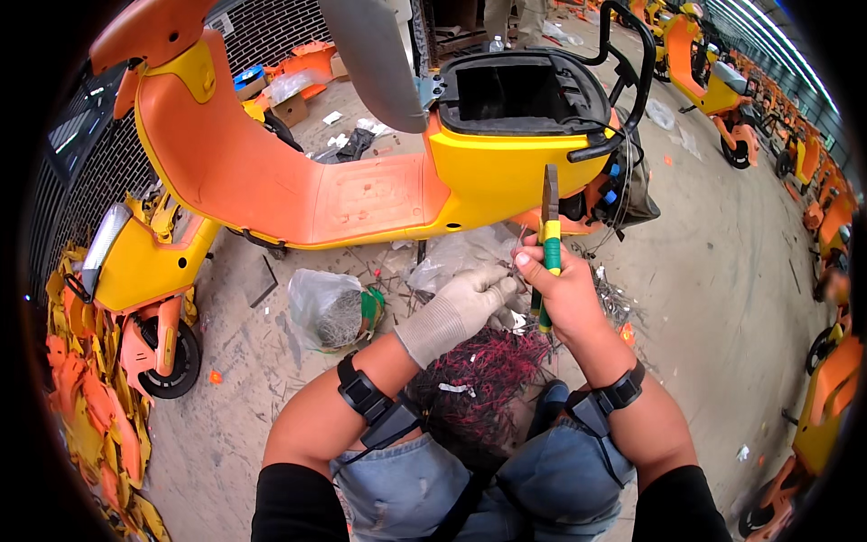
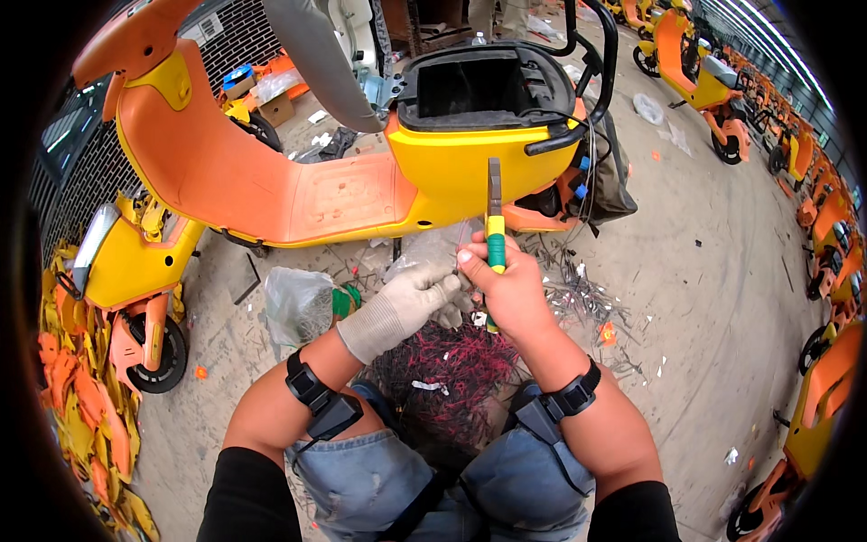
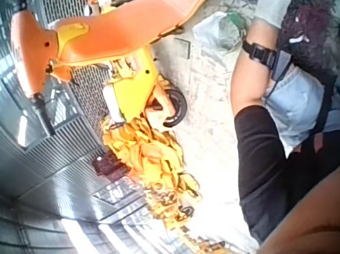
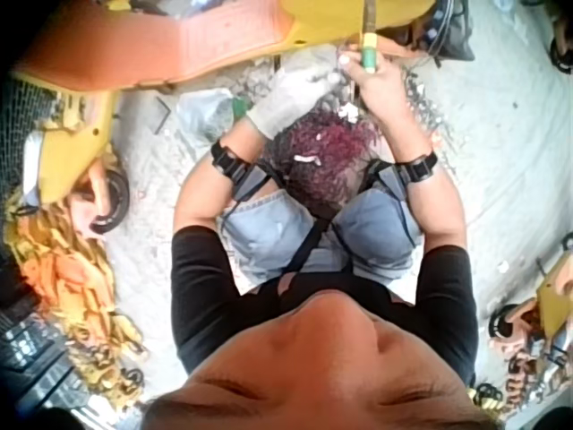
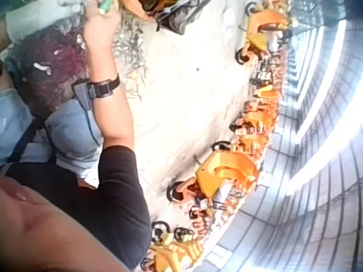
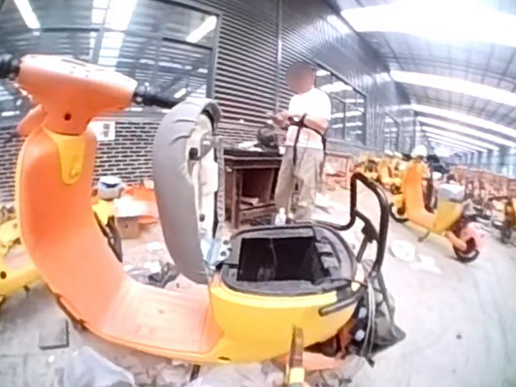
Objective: The person sits on the floor and uses pliers to strip the insulation off of various colored wires. They repeatedly pick up wire segments, cut the insulation, and pull the metal strands free, dropping the processed pieces into a growing pile on the ground.
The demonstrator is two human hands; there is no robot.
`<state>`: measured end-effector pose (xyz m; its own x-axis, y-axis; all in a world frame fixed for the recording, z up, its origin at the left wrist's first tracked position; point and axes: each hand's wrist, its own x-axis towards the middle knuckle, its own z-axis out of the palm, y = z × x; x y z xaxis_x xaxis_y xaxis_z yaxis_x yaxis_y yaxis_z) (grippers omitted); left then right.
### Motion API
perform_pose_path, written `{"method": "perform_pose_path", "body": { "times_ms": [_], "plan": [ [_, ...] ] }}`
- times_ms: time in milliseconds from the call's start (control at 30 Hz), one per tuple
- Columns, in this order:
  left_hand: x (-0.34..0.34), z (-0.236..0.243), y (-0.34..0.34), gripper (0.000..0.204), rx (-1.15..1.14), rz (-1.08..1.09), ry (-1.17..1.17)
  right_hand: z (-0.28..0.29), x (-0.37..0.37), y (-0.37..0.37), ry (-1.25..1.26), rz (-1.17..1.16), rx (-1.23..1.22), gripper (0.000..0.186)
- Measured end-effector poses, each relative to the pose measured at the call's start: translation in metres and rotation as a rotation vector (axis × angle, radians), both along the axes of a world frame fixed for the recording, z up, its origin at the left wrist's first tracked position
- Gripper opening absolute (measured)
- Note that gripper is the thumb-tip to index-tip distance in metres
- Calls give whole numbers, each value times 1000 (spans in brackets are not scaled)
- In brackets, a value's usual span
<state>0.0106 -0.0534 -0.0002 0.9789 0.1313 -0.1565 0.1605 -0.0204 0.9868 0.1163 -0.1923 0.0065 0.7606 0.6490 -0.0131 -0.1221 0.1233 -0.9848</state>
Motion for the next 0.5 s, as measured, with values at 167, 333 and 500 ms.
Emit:
{"method": "perform_pose_path", "body": {
  "times_ms": [167, 333, 500],
  "plan": [
    [-2, -1, -1, 32, -58, -2, -23, -6, 4, 1, 136, 34, 80, 32],
    [1, 2, -3, 32, -9, -31, -66, 0, 5, -1, 258, 24, 79, 31],
    [5, 0, -3, 31, 15, -19, -28, -7, 4, 2, 230, 13, 95, 30]
  ]
}}
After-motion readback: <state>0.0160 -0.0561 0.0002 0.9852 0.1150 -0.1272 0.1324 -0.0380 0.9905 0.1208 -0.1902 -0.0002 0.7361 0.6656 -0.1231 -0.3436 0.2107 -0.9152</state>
